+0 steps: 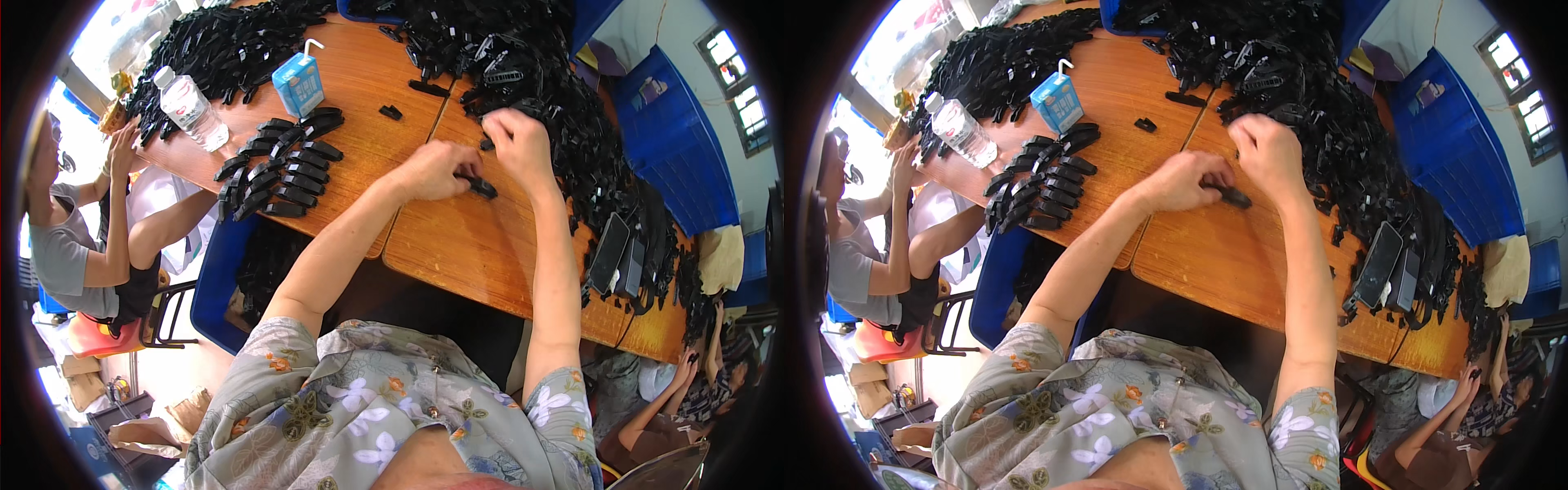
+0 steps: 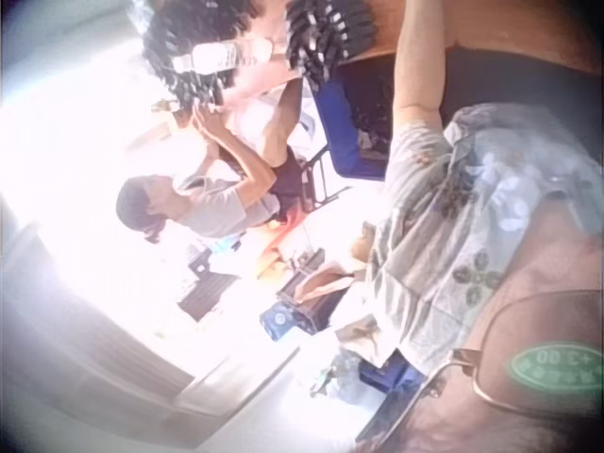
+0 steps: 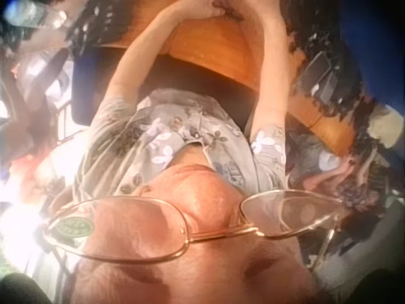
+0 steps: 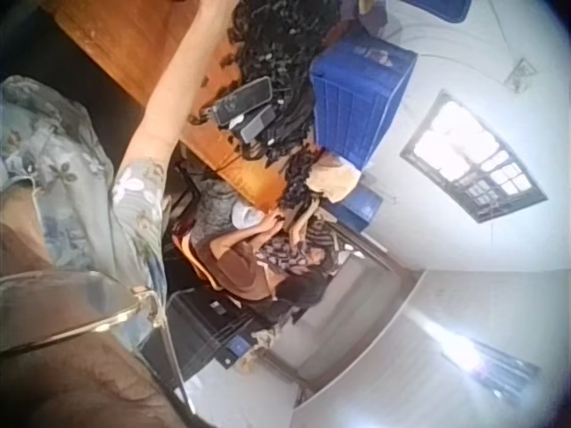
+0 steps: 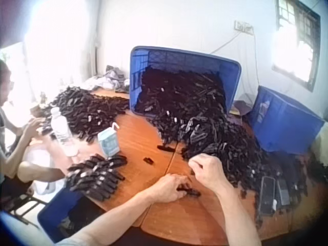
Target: The person drinks from a carton, then assembles plastic parts together by hand and places them on the table. The person deposits a stack of assembled parts into a bin and assembles more plastic parts by hand.
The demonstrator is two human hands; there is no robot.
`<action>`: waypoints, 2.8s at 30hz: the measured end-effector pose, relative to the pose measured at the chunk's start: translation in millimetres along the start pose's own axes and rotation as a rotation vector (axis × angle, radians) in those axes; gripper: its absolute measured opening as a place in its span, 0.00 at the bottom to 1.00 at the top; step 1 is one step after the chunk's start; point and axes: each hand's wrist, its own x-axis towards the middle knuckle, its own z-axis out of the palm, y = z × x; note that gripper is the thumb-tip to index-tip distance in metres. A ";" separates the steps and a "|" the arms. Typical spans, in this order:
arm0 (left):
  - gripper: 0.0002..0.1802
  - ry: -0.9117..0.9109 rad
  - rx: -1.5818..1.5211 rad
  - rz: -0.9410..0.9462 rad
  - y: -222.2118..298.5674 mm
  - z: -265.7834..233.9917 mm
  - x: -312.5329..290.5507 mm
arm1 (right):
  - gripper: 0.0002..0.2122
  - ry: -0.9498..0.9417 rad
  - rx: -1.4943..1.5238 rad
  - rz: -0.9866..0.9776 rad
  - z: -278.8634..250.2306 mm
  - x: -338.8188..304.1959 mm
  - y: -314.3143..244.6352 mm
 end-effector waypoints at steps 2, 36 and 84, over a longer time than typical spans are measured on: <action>0.15 -0.001 0.027 0.037 0.1 3.4 -5.3 | 0.10 -0.106 0.091 -0.081 27.8 42.6 -23.6; 0.18 0.864 0.945 -0.304 28.3 -72.5 -189.0 | 0.05 0.246 -0.126 0.133 36.6 -97.2 5.0; 0.15 0.152 0.150 0.115 -0.8 5.8 -19.7 | 0.07 0.006 0.157 0.108 10.2 -101.6 -6.7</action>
